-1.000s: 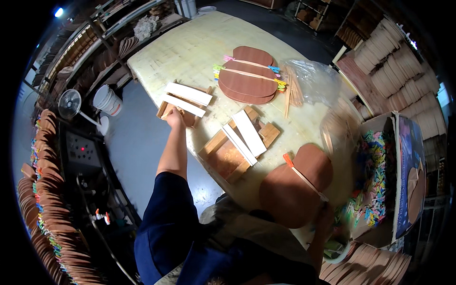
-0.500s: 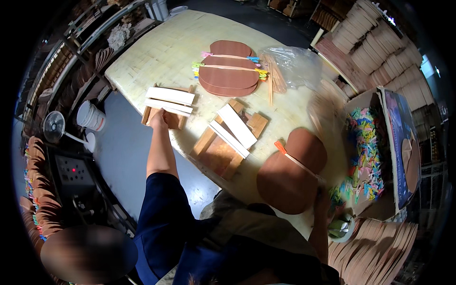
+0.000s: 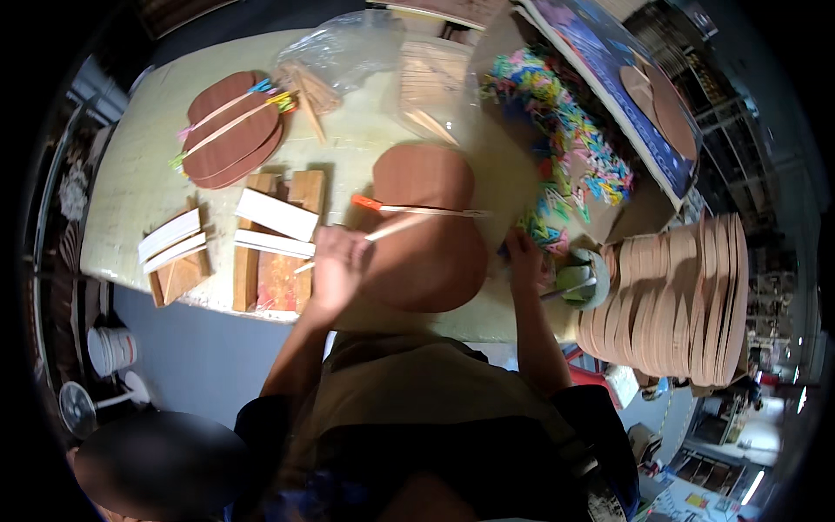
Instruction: The person assembles craft kits by applying glue to small wooden blocks and attaching them to circular wooden pieces. They then secure the components with colorful rubber bands and place the finished units on the table. The process is repeated for multiple items.
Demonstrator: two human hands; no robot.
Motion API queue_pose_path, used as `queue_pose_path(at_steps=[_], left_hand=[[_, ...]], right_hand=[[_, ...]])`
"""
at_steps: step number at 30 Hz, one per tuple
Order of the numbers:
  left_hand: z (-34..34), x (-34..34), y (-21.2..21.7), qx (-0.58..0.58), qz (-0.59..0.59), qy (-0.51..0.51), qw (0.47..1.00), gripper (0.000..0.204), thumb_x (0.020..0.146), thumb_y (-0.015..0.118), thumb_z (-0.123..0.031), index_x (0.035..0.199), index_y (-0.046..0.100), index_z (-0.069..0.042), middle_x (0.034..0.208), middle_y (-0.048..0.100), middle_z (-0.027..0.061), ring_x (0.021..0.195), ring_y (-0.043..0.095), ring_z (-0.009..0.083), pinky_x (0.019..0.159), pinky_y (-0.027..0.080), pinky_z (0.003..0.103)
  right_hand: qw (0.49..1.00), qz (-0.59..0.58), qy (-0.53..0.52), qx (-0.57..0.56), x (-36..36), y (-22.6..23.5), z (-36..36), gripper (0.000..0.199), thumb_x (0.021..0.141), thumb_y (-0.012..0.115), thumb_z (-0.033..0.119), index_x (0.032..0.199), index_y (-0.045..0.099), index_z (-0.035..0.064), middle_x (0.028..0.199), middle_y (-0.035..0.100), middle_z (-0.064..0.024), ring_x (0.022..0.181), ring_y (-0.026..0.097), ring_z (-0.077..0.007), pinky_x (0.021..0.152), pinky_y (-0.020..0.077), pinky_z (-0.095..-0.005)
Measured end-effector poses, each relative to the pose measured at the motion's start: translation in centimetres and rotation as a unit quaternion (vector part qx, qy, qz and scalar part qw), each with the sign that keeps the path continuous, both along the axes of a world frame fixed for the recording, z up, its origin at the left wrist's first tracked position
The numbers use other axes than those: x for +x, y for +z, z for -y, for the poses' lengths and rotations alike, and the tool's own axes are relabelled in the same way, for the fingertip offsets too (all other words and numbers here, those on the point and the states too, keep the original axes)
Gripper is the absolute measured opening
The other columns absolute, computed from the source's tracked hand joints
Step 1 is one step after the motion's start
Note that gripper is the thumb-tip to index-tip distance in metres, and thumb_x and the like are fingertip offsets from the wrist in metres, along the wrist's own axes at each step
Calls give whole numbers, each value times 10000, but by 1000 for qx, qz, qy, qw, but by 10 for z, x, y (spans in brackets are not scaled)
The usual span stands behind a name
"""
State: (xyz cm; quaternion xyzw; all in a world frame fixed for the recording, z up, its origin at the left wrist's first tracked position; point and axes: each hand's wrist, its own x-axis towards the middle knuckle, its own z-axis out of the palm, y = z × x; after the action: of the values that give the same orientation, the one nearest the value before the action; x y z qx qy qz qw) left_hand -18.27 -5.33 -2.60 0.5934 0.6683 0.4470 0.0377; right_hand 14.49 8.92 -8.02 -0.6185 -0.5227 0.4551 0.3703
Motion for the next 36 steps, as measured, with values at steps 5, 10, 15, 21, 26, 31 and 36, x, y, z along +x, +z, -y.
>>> queue_pose_path(at_steps=[5,10,15,21,26,31,36], left_hand=[[-41,64,-24,10,11,-135,991,57,751,603,-4,768,559,-37,937,561,131,879,539,335,774,449,412],[-52,76,-37,-13,-1,-155,988,79,730,602,10,762,548,-37,903,561,129,892,545,335,782,454,407],[-53,74,-41,-1,-4,-166,986,80,729,611,8,759,551,-37,900,570,129,895,555,334,789,463,404],[-55,76,-39,26,-14,-164,986,72,737,624,-11,768,565,-38,920,584,135,893,571,339,802,470,404],[-53,76,-37,16,-15,-162,986,80,741,631,13,783,566,-6,952,599,139,925,577,340,825,472,406],[-55,76,-40,38,-14,-161,986,65,735,618,-4,770,569,-26,917,586,146,911,578,334,832,469,416],[-56,79,-45,37,-29,-176,983,51,732,576,-22,780,560,-30,915,579,152,916,578,341,883,462,429]], right_hand=[[961,-264,-80,-33,12,-18,20,195,900,590,137,1015,577,-20,881,639,-104,756,656,-225,705,563,-352],[932,-339,-86,-92,11,-16,34,137,897,575,90,976,564,-20,922,633,-124,809,662,-256,738,570,-368],[926,-348,-80,-121,1,-3,39,128,882,582,55,970,552,-33,926,611,-128,809,655,-265,744,575,-363],[928,-324,-97,-154,-1,-6,45,115,885,582,59,960,572,-29,928,623,-126,838,649,-251,752,565,-351],[906,-374,-95,-171,-5,-5,45,111,900,572,81,962,578,-12,955,618,-114,832,639,-220,741,556,-334],[970,-212,21,-118,11,-2,35,197,917,552,166,1040,554,11,991,613,-106,882,628,-219,737,537,-331],[879,441,97,153,29,19,5,280,853,548,209,1073,548,37,1024,591,-175,935,592,-350,773,481,-443]])
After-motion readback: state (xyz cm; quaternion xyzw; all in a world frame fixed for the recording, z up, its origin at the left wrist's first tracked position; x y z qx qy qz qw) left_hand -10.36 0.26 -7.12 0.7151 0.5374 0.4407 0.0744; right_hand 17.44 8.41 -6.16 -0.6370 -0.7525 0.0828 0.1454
